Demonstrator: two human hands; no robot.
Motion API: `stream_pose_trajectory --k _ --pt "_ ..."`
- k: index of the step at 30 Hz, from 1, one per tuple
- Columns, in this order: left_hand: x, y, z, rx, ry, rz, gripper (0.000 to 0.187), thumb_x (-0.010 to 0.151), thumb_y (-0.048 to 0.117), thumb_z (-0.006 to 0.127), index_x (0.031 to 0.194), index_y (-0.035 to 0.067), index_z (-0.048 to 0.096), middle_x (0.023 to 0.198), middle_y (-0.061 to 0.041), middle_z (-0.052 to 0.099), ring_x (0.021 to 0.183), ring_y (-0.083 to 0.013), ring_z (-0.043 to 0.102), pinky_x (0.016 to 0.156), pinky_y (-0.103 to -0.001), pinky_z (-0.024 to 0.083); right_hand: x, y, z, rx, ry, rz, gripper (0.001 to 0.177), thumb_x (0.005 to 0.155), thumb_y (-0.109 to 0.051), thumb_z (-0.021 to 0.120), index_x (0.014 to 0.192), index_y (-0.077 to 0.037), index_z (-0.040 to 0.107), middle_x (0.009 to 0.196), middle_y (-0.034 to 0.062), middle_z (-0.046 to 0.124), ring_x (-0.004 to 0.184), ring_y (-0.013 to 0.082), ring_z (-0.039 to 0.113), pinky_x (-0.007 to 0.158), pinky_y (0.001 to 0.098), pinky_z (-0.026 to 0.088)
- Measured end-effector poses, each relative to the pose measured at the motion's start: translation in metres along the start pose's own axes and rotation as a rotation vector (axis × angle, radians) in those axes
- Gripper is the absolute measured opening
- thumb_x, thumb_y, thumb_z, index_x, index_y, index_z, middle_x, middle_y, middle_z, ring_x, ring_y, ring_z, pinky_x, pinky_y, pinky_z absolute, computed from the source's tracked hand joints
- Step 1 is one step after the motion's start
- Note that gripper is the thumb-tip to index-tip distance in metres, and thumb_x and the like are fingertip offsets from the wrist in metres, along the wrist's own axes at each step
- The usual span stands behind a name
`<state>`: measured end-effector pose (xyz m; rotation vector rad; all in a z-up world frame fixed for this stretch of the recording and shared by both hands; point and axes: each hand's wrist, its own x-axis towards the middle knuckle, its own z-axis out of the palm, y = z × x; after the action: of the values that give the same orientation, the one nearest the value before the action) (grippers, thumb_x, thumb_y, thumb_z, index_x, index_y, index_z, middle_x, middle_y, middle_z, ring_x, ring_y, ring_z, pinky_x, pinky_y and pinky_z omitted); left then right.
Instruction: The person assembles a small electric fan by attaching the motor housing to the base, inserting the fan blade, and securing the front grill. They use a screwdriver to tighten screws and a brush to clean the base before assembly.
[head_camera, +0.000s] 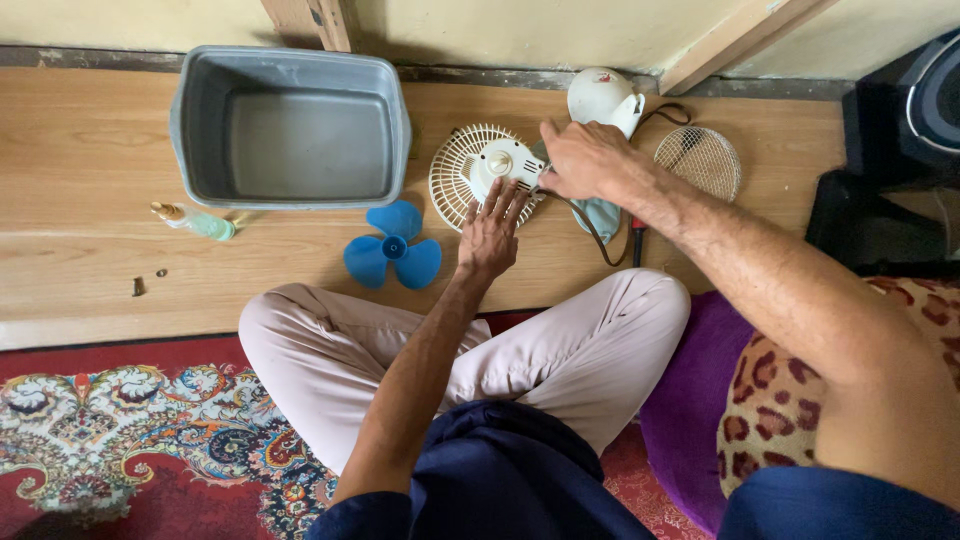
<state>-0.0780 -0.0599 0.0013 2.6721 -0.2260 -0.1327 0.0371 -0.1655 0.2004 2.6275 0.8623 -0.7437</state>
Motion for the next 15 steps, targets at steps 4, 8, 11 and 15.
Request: stream_pose_trajectory --k 4,8,11,15 --pt "0.003 0.003 -0.002 0.042 -0.028 -0.003 0.087 0.085 0.023 0.071 0.16 0.02 0.028 0.171 -0.003 0.015 0.158 -0.0247 0.009 0.123 -0.058 0.023 -0.001 0.014 0.011 -0.209 0.146 -0.299 0.053 0.084 -0.003 0.065 0.135 -0.008 0.05 0.118 0.019 0.06 0.095 0.0277 0.067 0.078 0.0396 0.062" --pt "0.004 0.003 -0.005 0.117 -0.039 0.012 0.088 0.084 0.025 0.071 0.16 0.018 0.028 0.17 -0.005 0.018 0.157 -0.0259 0.012 0.119 -0.071 0.012 -0.004 0.024 0.018 -0.539 0.427 -0.66 0.026 0.083 -0.014 0.061 0.108 -0.017 0.058 0.12 0.0127 0.063 0.105 0.0295 0.068 0.082 0.0439 0.062" --pt "0.003 0.003 -0.007 0.206 -0.014 0.048 0.085 0.085 0.026 0.07 0.16 0.018 0.032 0.169 -0.005 0.023 0.157 -0.0271 0.018 0.116 -0.08 0.003 -0.008 0.029 0.015 -0.62 0.37 -0.664 0.02 0.095 -0.018 0.06 0.114 -0.013 0.058 0.115 0.0101 0.063 0.109 0.0311 0.068 0.087 0.042 0.062" --pt "0.005 0.004 -0.01 0.253 -0.015 0.068 0.082 0.085 0.027 0.069 0.159 0.02 0.034 0.167 -0.004 0.026 0.155 -0.0282 0.023 0.111 -0.085 -0.003 -0.008 0.027 0.014 -0.405 0.316 -0.569 0.024 0.094 -0.027 0.06 0.106 -0.006 0.062 0.103 0.0148 0.066 0.094 0.0302 0.071 0.073 0.0428 0.063"
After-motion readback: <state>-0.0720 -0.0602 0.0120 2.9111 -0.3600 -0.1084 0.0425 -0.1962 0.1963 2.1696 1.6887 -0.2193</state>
